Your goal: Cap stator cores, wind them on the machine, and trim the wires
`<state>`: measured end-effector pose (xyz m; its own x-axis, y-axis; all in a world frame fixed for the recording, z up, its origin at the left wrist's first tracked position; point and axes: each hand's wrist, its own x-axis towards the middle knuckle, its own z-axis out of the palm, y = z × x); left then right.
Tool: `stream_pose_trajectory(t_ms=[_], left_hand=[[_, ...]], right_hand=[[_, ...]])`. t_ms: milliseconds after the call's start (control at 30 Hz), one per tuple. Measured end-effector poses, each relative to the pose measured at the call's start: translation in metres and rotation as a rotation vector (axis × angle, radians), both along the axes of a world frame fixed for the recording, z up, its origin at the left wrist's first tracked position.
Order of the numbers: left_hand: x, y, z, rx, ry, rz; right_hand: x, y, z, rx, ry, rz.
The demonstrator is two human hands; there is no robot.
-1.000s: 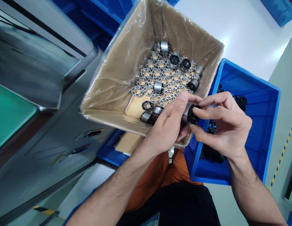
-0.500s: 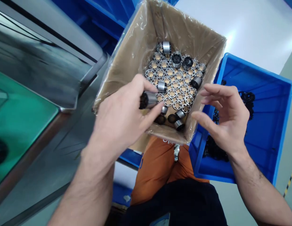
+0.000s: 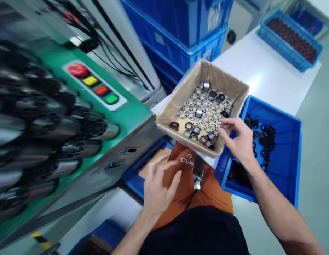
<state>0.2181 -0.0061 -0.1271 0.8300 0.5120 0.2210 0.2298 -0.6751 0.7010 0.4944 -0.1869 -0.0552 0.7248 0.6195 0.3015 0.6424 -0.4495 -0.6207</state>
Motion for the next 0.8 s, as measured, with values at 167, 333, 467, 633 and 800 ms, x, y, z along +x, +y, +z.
stream_pose_trajectory(t_ms=[167,333,467,633,800], left_hand=[[-0.066,-0.01,-0.063,-0.079,0.142,0.04],[-0.073,0.002,-0.08,-0.068,0.143,0.115],[-0.066,0.015,-0.09,-0.13,0.144,0.154],[-0.056,0.029,-0.099,-0.206,0.163,0.225],[-0.05,0.042,-0.096,-0.257,0.163,0.235]], right_hand=[[0.028,0.073,0.0,-0.392,-0.017,0.212],[0.075,0.132,-0.015,-0.774,0.034,0.26],[0.084,0.129,-0.015,-0.884,0.041,0.328],[0.058,0.091,0.002,-0.829,0.12,0.456],[0.027,0.051,-0.014,-0.683,0.175,0.545]])
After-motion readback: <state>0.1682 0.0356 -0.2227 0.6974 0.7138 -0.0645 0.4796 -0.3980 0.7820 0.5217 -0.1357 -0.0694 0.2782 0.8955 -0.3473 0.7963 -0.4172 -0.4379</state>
